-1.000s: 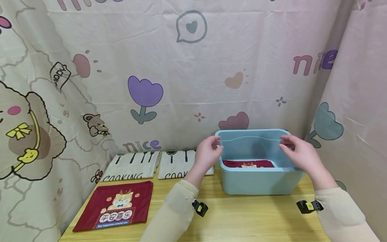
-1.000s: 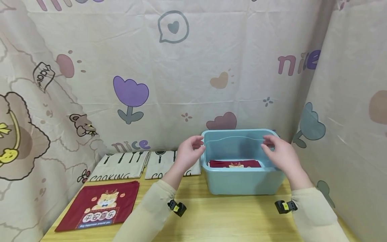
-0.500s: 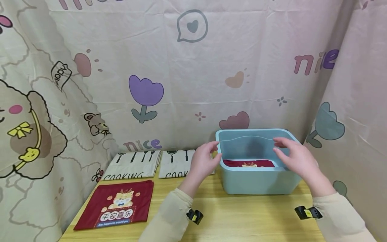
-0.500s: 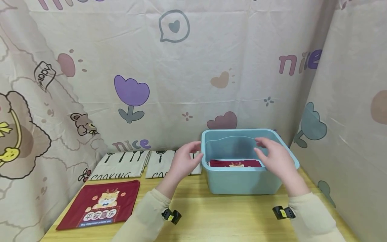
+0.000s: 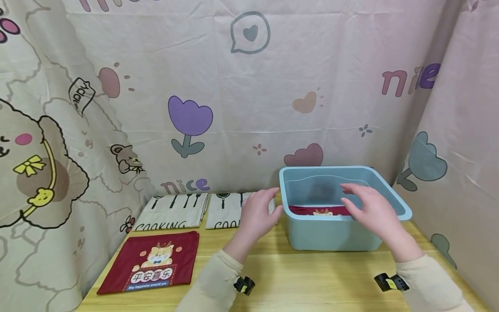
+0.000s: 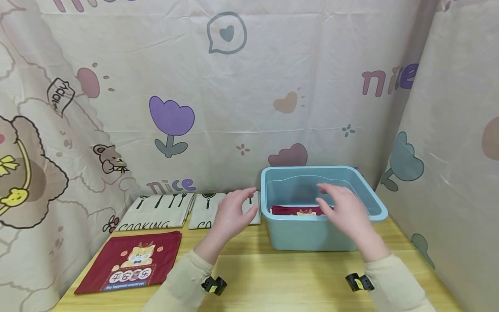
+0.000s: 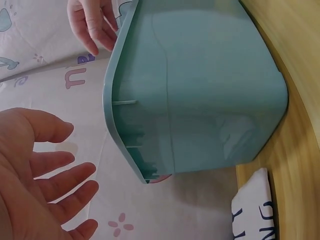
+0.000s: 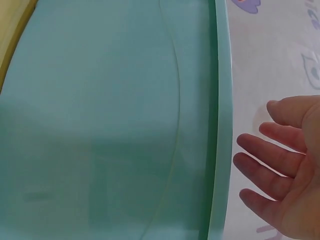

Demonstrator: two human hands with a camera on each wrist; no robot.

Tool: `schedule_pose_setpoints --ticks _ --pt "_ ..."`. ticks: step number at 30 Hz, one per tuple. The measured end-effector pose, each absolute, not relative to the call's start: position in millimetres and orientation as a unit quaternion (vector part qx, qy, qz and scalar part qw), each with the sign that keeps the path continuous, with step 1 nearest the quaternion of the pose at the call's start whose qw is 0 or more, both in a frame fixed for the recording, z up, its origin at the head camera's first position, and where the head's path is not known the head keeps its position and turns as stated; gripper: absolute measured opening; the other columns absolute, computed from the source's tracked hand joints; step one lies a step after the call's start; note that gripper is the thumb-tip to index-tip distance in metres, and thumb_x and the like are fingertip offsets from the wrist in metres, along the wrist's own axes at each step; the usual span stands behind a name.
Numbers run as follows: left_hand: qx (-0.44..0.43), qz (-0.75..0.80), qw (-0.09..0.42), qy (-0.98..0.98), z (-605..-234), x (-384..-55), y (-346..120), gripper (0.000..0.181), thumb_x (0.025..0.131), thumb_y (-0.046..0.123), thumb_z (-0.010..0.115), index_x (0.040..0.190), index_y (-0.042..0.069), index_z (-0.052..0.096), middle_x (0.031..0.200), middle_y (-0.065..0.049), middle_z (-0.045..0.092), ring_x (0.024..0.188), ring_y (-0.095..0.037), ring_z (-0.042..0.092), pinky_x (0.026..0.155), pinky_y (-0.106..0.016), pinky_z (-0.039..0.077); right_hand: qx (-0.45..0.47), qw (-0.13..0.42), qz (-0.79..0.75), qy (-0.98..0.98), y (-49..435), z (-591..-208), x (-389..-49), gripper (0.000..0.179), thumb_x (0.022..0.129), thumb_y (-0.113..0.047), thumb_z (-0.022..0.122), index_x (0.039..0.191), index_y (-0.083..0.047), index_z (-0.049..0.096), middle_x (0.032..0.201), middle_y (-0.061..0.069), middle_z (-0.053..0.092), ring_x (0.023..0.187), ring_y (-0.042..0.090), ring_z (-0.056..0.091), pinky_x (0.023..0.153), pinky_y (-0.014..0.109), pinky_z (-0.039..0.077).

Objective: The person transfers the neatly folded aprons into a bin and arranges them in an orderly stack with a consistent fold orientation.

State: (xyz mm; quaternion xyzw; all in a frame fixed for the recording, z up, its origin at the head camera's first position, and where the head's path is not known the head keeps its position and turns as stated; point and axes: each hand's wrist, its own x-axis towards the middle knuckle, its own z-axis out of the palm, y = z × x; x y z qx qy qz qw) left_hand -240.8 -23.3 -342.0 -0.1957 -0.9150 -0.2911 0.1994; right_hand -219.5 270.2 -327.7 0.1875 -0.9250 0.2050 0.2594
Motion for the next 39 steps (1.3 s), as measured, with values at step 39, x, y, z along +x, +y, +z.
schedule_pose_setpoints --ticks 39 --pt "-0.257 -0.15 0.341 -0.892 -362 -219 -77 0.049 0.084 0.027 0.078 0.129 0.013 0.065 0.118 -0.005 0.066 0.109 -0.029 0.057 0.095 -0.055 0.039 0.317 0.34 0.218 -0.858 194 -355 -221 0.048 0.081 -0.012 0.08 0.125 -0.004 0.065 0.121 0.013 0.067 0.116 0.033 0.057 0.097 0.052 0.046"
